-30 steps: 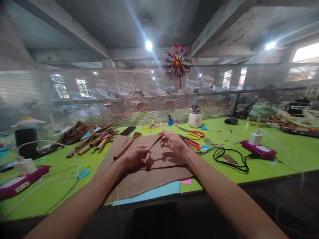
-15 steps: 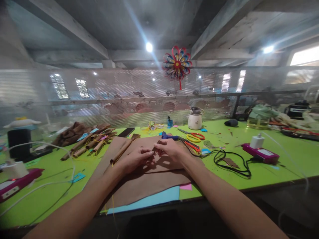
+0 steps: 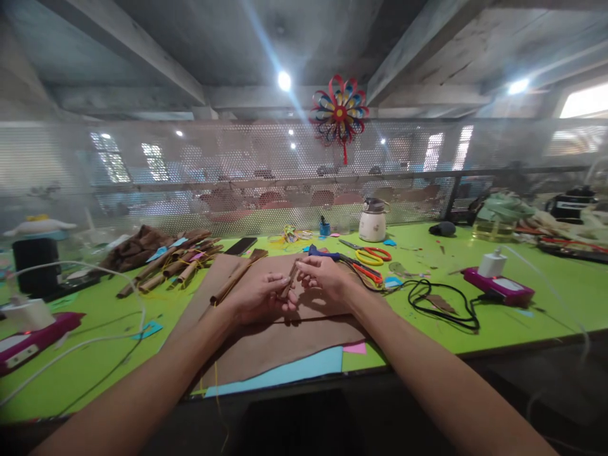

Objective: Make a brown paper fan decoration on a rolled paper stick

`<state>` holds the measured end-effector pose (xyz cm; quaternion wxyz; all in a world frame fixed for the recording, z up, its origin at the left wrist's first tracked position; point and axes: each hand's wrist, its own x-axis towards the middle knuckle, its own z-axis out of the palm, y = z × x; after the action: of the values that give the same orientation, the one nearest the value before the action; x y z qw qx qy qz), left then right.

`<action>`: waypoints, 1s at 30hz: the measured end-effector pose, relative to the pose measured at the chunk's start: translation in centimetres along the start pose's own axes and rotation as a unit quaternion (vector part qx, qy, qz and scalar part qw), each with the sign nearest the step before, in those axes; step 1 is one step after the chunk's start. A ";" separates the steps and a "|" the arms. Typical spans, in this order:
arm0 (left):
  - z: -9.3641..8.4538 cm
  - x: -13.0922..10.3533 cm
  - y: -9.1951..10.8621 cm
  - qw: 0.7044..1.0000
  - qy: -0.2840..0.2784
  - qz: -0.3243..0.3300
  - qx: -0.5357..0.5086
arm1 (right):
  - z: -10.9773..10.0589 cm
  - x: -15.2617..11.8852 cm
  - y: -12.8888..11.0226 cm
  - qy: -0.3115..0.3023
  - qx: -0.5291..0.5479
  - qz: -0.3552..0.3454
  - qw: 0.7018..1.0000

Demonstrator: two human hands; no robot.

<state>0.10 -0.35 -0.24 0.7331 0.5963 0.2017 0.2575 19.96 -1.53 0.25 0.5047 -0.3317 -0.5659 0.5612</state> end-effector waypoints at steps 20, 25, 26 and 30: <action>0.8 0.2 0.0 1.000 -0.013 0.004 -0.024 | 0.2 0.2 0.9 0.030 -0.186 -0.047 0.981; 0.3 0.4 -0.4 1.000 0.012 0.008 0.017 | 0.6 -0.1 0.6 0.042 -0.214 -0.053 0.975; 0.1 0.5 -0.5 0.999 0.022 0.008 0.029 | 0.6 -0.1 0.5 0.041 -0.221 -0.057 0.973; -0.4 0.7 -0.8 0.997 0.055 0.006 0.059 | 0.6 0.0 0.4 0.042 -0.259 -0.063 0.963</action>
<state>0.57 0.25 -1.14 0.6826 0.6248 0.2533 0.2820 19.30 -1.67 -0.08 0.4592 -0.4376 -0.6901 0.3483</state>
